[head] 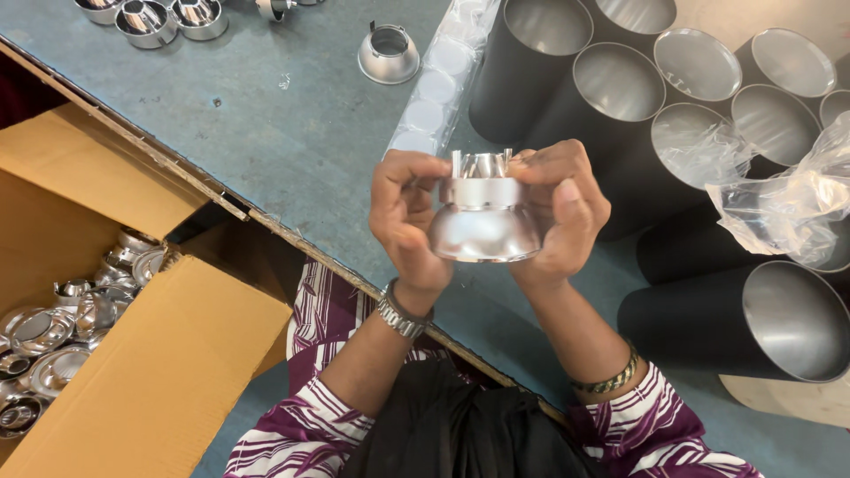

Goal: The person unwraps a translucent plastic disc from plastic film, presses the disc into a metal lamp holder ring, fits the ring into a metal shade, presses the assembly together, and places the finished lamp holder into a cardboard box, repeating the cycle.

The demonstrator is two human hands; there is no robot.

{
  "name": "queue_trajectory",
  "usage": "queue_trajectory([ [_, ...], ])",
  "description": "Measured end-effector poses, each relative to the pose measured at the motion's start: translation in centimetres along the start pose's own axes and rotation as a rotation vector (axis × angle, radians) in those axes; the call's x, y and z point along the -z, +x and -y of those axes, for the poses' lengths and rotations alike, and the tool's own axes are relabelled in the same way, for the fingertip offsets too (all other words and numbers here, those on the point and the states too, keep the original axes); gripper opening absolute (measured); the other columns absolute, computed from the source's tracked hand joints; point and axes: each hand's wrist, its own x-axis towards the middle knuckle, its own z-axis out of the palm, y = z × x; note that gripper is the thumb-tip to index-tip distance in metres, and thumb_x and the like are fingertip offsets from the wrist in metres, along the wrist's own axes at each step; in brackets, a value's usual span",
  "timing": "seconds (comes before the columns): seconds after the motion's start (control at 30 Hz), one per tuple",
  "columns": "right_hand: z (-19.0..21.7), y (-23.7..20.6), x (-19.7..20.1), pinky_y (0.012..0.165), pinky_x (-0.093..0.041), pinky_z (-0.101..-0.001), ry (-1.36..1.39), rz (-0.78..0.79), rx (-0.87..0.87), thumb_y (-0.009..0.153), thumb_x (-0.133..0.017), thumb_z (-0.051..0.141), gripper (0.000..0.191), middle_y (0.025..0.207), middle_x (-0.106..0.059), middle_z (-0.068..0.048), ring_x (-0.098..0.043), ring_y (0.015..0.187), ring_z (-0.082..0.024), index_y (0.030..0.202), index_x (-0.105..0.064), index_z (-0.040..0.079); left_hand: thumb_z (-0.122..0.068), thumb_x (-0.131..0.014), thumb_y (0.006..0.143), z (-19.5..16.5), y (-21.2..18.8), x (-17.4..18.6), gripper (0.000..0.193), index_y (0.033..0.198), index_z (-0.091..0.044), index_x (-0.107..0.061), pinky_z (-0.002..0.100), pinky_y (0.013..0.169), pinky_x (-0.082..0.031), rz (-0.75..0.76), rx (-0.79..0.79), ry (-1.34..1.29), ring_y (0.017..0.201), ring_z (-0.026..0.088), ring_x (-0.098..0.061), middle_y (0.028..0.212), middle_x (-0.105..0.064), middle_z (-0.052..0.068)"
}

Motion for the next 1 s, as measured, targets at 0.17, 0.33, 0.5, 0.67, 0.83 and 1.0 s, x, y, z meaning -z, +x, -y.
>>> queue_trajectory([
  [0.17,-0.9,0.0,-0.9,0.096,-0.049,-0.0331,0.325,-0.059,-0.171,0.108,-0.048,0.034,0.038,0.103,-0.060,-0.016,-0.060,0.098,-0.023,0.108,-0.058,-0.003,-0.068,-0.041,0.106,0.0,-0.4,-0.8,0.078,0.119,0.007,-0.061,0.030,0.091,-0.048,-0.051,0.125,-0.062,0.102,0.016,-0.059,0.113,-0.060,0.013],
  [0.33,-0.1,0.5,-1.2,0.100,-0.049,-0.0338,0.150,0.073,-0.174,0.104,-0.051,0.031,0.042,0.120,-0.058,-0.014,-0.059,0.105,-0.022,0.115,-0.060,-0.008,-0.065,-0.041,0.106,-0.4,0.9,1.8,0.075,0.109,0.004,-0.070,0.031,0.079,-0.047,-0.062,0.010,0.256,0.093,0.017,-0.059,0.109,-0.060,0.011],
  [0.5,1.1,0.6,-0.9,0.087,-0.047,-0.0283,-0.200,0.135,-0.049,0.109,-0.047,0.035,0.050,0.110,-0.056,-0.012,-0.055,0.096,-0.015,0.111,-0.065,-0.011,-0.059,-0.056,0.105,-0.9,0.1,1.6,0.064,0.116,0.002,-0.069,0.032,0.089,-0.049,0.031,-0.056,0.324,0.100,0.019,-0.058,0.107,-0.058,0.012],
  [0.67,1.1,0.7,-0.3,0.072,-0.039,-0.0242,-0.355,0.082,-0.002,0.106,-0.045,0.038,0.053,0.093,-0.054,-0.012,-0.049,0.080,-0.014,0.098,-0.065,-0.010,-0.052,-0.059,0.104,-1.2,-0.1,1.0,0.054,0.109,0.001,-0.069,0.030,0.085,-0.048,0.065,-0.080,0.382,0.095,0.018,-0.057,0.101,-0.058,0.010],
  [0.83,0.8,0.6,0.3,0.079,-0.044,-0.0288,-0.267,0.093,0.067,0.106,-0.046,0.036,0.050,0.091,-0.055,-0.015,-0.052,0.086,-0.018,0.097,-0.063,-0.010,-0.045,-0.055,0.104,-1.7,0.4,1.0,0.047,0.105,0.000,-0.069,0.028,0.075,-0.047,0.123,-0.044,0.399,0.087,0.016,-0.058,0.098,-0.057,0.009],
  [1.0,0.3,1.0,0.9,0.079,-0.045,-0.0297,-0.192,0.055,0.082,0.106,-0.046,0.034,0.049,0.091,-0.057,-0.017,-0.053,0.086,-0.019,0.096,-0.062,-0.011,-0.044,-0.050,0.110,-1.4,0.3,0.4,0.048,0.110,0.000,-0.070,0.029,0.081,-0.049,0.135,-0.078,0.408,0.091,0.017,-0.058,0.098,-0.058,0.009],
])
